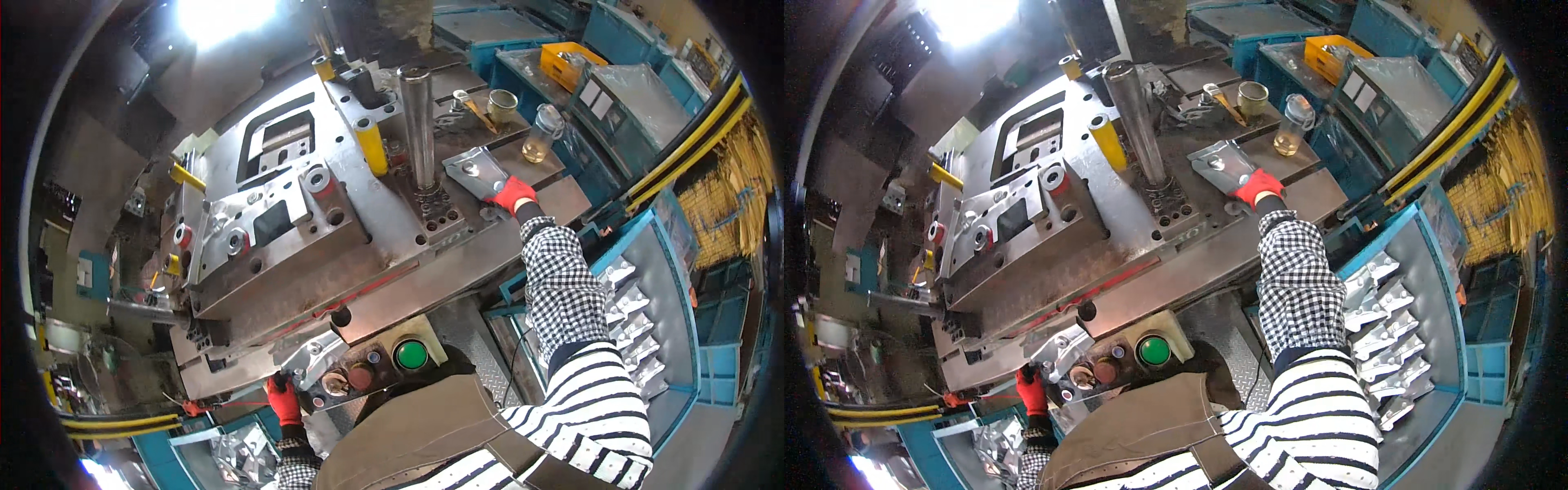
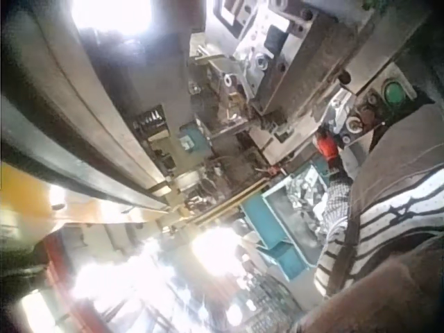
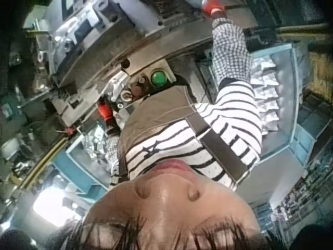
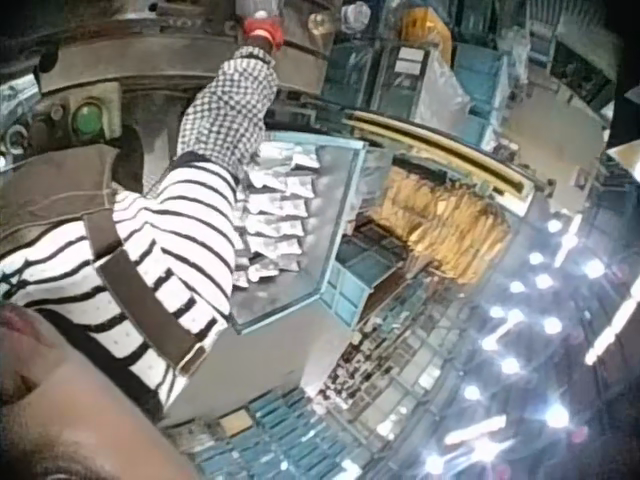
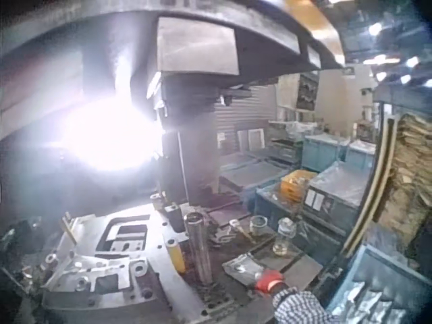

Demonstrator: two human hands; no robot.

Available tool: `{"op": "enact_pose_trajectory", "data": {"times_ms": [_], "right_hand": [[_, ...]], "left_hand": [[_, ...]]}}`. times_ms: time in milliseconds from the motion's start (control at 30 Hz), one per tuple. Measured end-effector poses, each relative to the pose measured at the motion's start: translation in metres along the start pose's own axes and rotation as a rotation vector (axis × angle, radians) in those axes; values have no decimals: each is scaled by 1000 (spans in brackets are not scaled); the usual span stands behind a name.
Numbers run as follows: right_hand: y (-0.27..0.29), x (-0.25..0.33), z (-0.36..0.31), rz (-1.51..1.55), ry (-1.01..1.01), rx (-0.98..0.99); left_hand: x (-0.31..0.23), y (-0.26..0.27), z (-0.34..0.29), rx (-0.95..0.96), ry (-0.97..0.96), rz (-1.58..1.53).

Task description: Operating a metal stamping press to shape metal components.

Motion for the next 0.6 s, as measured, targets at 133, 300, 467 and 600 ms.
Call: {"op": "enact_pose_trajectory", "data": {"times_ms": [133,300,467,600], "right_hand": [[33,23,-35,-94,36,-89],[11,50,-57,-188,154,-118],[8,62,-77,-235,163,-187],[27,74,-86,-319,182,-190]], "left_hand": [[-14,-4,2,32,44,-42],[11,0,0,5,-11,136],[-16,0,-1,-8,60,22],[-5,4,-7,-78,-29,124]]}}
Point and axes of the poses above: each hand's wrist, its own z-axis towards the middle knuckle, its own y-axis out of the back of the hand, x = y × z, the point moved 2 cm from there along z, towards the middle knuckle, and after that the axes turned 2 degrees about -z, right-handed, at the moved point
